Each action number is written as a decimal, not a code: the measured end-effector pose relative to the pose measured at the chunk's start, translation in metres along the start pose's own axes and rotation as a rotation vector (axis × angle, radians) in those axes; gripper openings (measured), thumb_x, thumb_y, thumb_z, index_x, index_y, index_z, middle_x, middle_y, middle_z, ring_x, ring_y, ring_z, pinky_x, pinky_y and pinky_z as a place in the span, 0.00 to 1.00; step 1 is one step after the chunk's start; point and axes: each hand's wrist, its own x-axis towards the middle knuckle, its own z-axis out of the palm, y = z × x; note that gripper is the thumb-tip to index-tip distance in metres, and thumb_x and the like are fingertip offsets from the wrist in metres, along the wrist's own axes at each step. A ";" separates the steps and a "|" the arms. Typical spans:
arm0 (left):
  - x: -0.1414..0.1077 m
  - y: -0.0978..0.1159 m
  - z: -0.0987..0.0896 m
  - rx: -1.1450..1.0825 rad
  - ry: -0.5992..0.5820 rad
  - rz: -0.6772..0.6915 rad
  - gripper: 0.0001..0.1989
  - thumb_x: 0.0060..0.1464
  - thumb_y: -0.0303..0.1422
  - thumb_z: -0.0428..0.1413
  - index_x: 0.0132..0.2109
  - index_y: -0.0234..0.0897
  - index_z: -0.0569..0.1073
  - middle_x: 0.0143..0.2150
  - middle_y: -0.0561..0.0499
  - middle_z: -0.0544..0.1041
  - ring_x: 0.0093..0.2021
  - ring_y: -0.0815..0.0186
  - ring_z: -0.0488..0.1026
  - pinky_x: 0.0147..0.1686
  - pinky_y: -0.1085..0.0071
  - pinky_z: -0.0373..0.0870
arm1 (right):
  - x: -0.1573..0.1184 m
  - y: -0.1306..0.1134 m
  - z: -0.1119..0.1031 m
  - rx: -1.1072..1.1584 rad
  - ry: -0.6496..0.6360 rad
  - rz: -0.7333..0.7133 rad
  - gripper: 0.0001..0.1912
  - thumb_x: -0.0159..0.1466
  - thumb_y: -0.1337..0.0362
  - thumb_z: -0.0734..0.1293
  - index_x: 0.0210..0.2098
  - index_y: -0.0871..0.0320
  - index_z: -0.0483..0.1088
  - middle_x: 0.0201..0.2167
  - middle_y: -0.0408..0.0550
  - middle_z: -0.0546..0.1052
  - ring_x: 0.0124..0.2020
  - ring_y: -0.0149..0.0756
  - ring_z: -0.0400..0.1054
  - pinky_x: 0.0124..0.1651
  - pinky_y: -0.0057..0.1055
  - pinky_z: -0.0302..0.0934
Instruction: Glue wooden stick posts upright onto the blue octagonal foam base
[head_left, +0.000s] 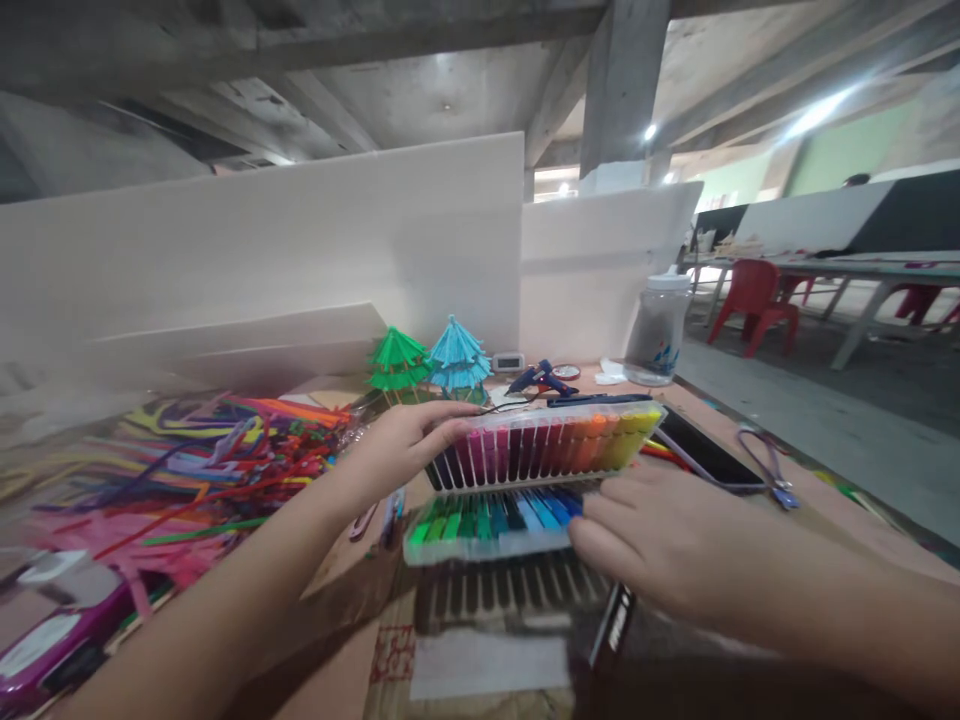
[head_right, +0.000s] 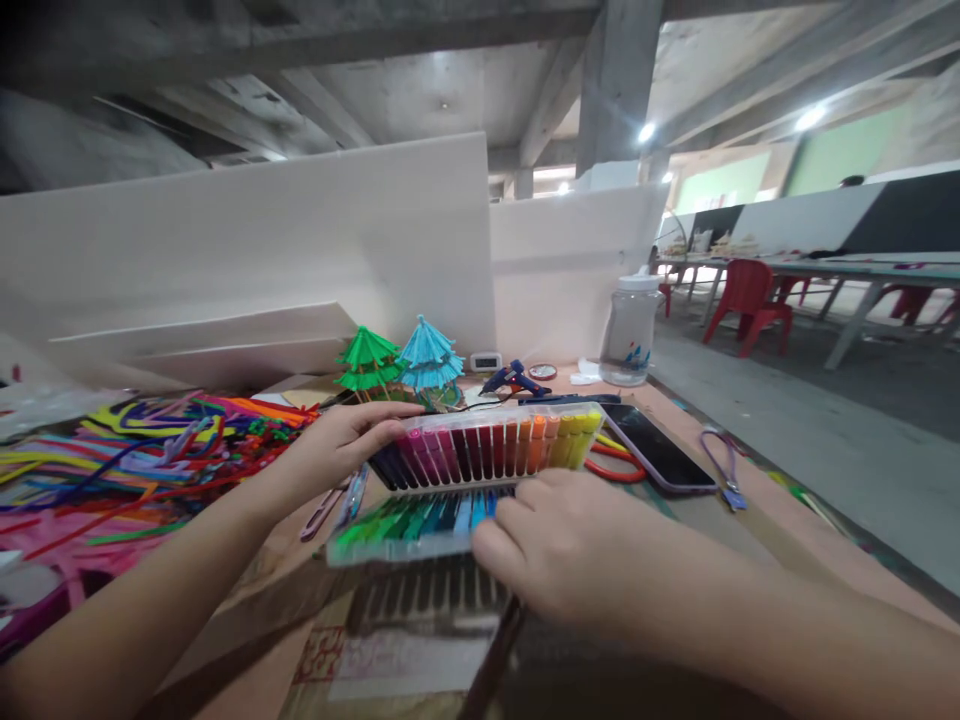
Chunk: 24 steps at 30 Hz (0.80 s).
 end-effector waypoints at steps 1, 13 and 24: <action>0.003 -0.007 0.002 -0.087 0.059 -0.032 0.26 0.60 0.54 0.54 0.55 0.44 0.79 0.56 0.49 0.80 0.56 0.54 0.75 0.57 0.61 0.68 | 0.000 -0.005 -0.002 0.025 -0.035 -0.009 0.09 0.62 0.73 0.65 0.30 0.55 0.62 0.22 0.41 0.71 0.21 0.36 0.63 0.27 0.36 0.48; 0.011 -0.066 0.061 -0.460 0.284 -0.243 0.38 0.59 0.64 0.44 0.52 0.32 0.74 0.41 0.44 0.81 0.41 0.56 0.78 0.41 0.61 0.77 | 0.004 -0.032 0.016 0.366 -0.324 -0.073 0.10 0.57 0.72 0.72 0.32 0.55 0.67 0.24 0.40 0.76 0.20 0.34 0.64 0.21 0.37 0.45; -0.004 -0.080 0.087 -0.163 0.471 -0.330 0.26 0.68 0.49 0.41 0.61 0.38 0.67 0.54 0.44 0.76 0.53 0.56 0.73 0.52 0.61 0.69 | 0.002 0.052 -0.003 0.730 -0.308 0.391 0.18 0.71 0.65 0.62 0.59 0.51 0.71 0.47 0.46 0.81 0.42 0.35 0.75 0.41 0.30 0.64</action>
